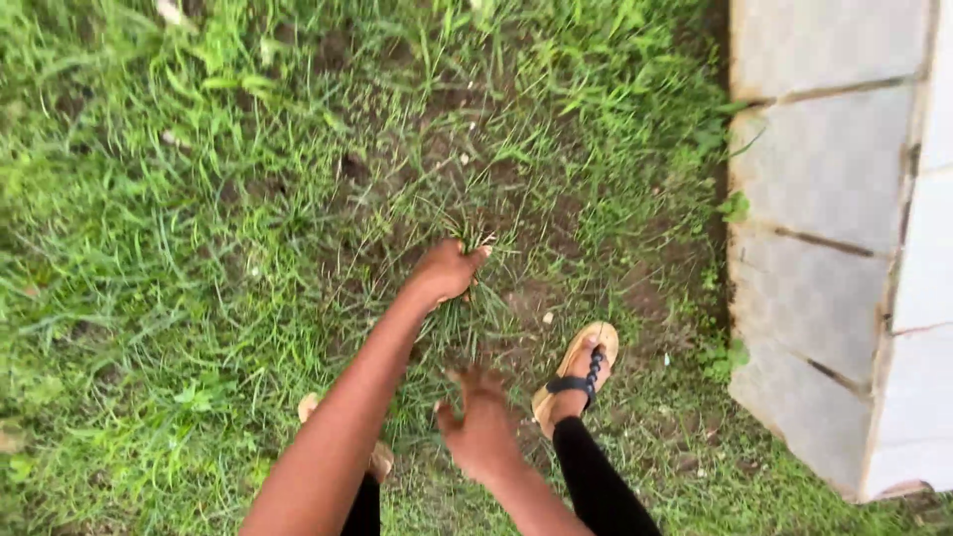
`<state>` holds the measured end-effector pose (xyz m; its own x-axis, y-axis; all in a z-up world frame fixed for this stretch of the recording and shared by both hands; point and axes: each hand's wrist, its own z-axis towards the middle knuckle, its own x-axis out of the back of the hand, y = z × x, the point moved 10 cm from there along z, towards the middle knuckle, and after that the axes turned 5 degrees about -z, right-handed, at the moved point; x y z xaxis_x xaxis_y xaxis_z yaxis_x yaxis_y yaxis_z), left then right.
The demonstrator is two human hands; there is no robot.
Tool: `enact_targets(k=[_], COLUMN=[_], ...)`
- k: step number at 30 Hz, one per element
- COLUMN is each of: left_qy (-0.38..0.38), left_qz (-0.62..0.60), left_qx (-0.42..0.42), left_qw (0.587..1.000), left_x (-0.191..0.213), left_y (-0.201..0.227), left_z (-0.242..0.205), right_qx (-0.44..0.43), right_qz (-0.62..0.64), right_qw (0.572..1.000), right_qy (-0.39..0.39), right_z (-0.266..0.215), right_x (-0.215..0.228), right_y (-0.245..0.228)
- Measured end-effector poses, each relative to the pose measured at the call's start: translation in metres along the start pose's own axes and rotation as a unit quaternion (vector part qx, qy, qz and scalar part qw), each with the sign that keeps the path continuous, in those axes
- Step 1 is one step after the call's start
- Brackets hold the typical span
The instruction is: Pulling out weeds by hand from a grassy area.
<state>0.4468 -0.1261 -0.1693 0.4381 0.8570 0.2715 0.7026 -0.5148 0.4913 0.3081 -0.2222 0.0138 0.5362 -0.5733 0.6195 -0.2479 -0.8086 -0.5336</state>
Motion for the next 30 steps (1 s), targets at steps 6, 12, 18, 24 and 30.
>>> enact_targets(k=[6,12,18,24,30], left_qy=[-0.03,0.067,0.233,0.263,0.323], left_qz=[0.173,0.268,0.268,0.116,-0.29], left_qx=[-0.052,-0.145,-0.244,-0.276,-0.161], left_qw=[0.983,0.95,0.902,0.917,0.886], left_x=[0.056,0.091,0.12,0.067,0.021], left_y=[0.251,0.36,0.393,0.239,-0.035], left_z=[0.087,0.154,0.091,0.023,-0.125], right_qx=[-0.008,-0.053,-0.019,-0.036,-0.107], right_qz=[0.062,0.086,0.045,0.054,0.047], right_qw=[0.991,0.971,0.97,0.973,0.985], right_qy=[-0.116,-0.215,-0.24,-0.22,-0.128], right_z=[0.009,0.03,0.04,0.053,0.07], right_x=[0.018,0.04,0.049,0.032,0.001], right_y=[0.014,0.037,0.037,0.047,0.091])
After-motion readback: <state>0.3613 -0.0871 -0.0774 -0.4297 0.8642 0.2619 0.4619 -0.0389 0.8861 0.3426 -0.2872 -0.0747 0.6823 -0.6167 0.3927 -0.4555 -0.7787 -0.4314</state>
